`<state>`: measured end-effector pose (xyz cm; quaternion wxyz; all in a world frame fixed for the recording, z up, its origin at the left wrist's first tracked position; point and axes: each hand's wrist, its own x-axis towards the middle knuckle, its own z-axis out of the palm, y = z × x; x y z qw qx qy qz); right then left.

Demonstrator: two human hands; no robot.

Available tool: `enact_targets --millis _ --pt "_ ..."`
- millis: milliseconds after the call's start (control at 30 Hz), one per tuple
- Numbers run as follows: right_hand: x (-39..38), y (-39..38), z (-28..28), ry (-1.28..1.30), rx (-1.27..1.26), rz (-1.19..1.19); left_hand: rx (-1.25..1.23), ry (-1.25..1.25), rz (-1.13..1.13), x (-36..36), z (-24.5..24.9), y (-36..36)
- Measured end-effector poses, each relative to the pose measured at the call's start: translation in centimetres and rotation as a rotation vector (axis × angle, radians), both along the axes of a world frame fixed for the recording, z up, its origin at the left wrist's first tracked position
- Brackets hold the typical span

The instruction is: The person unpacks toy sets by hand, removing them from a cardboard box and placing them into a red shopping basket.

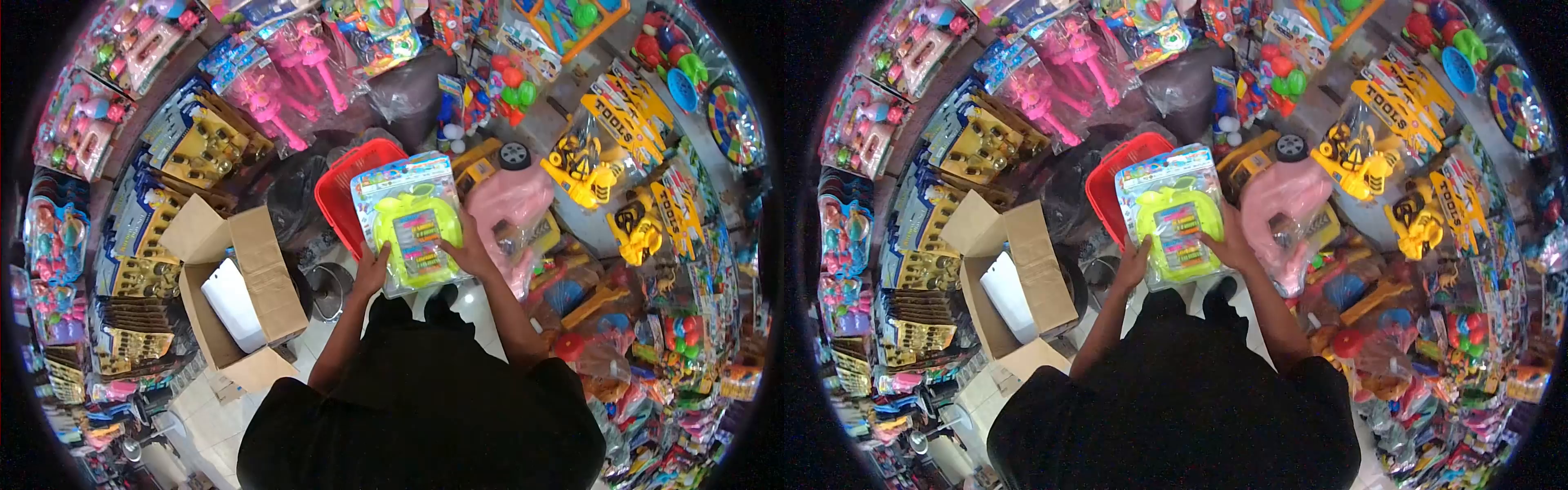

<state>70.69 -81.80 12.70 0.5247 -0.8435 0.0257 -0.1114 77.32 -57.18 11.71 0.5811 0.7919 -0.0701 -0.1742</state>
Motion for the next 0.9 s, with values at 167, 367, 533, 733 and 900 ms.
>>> enact_targets --millis 167,367,533,733,900 --pt "5.7 -0.8 -2.2 0.012 -0.046 0.117 -0.065 0.168 0.177 3.1 -2.5 0.2" --pt "11.6 -1.0 -4.2 0.075 -0.192 0.212 -0.063 0.322 0.305 7.4 -16.2 2.0" --pt "15.4 -0.4 -4.8 0.312 -0.26 0.311 -0.188 0.392 0.46 7.9 -17.0 0.0" --pt "17.5 1.3 -10.3 0.486 -0.381 0.361 -0.225 0.696 0.657 7.8 -18.9 -2.4" --pt "18.7 2.3 -10.2 0.76 -0.401 0.345 -0.225 0.941 0.707 8.6 -21.4 -3.1"
